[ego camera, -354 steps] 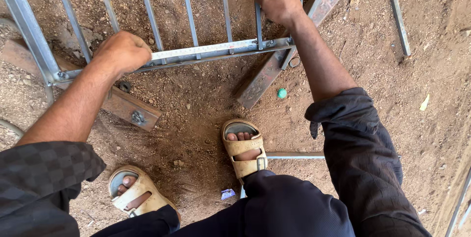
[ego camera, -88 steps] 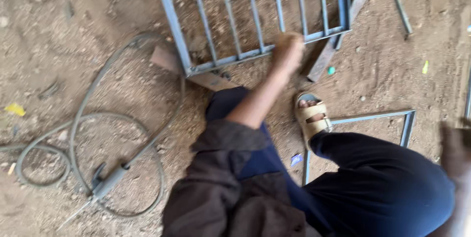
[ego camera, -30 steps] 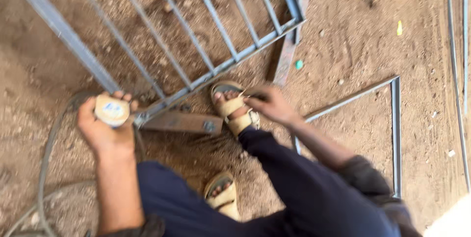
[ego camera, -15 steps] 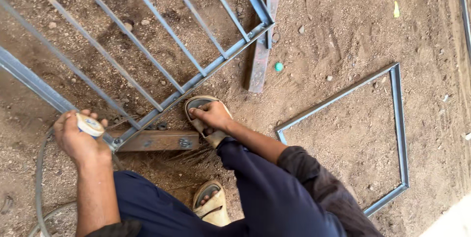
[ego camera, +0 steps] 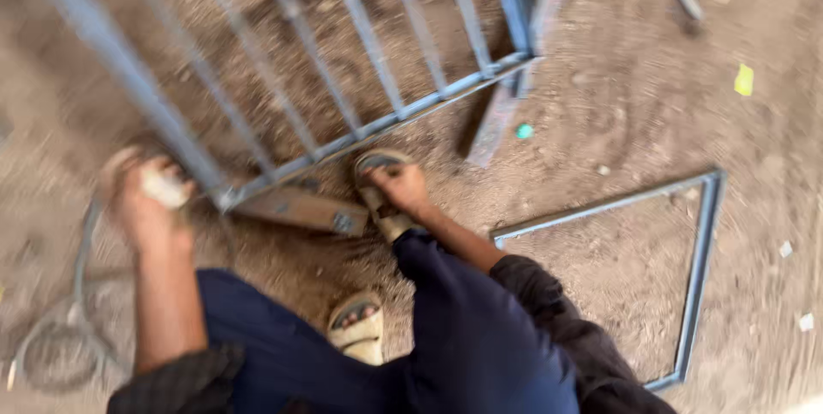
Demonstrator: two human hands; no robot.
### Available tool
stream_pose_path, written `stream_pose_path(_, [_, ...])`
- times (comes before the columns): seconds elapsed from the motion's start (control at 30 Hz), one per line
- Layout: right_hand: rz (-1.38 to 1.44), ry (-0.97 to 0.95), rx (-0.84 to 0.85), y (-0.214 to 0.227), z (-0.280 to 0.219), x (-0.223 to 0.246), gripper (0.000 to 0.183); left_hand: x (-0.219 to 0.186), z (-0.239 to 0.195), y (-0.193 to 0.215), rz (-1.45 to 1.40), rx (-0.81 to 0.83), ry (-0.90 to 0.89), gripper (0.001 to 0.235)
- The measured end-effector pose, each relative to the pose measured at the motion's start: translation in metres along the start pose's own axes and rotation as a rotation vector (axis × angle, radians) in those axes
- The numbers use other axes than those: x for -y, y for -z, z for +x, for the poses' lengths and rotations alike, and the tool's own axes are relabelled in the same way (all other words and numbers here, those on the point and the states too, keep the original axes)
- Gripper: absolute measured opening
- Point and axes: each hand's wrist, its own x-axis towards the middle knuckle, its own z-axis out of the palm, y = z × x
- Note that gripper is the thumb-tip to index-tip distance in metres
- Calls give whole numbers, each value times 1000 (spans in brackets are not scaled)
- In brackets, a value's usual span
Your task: The person measures and aligns a metal bar on a metal frame using a tape measure, then uses a welding tool to secure the bar to the frame. The person repeatedly measures, adjusts, and welds the metal components together.
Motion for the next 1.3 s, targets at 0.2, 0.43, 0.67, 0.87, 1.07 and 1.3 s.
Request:
stream_pose_path(0.2, [50,-93,27,-9,5,-21,36,30,-38,-6,1297,127,-261,25])
stream_pose_path(0.43, [122,-177,28,-5,-6,0,40,67,-45,-52,1704,146,-256,29])
stream_pose_path(0.67, [167,-141,4,-9,-5,2,35,91,-40,-74,1652,146,-78,37])
stream_pose_path(0.87, [138,-194,-21,-10,-6,5,42,91,-35,-81,1722,138,-41,41])
stream_pose_path(1.07, [131,-216,-3,-7,-10,16,38,98,-31,-82,1726,156,2,39])
stream_pose_path(1.3, [95,-187,-38,-8,-10,11,41,96,-32,-76,1685,182,-33,35])
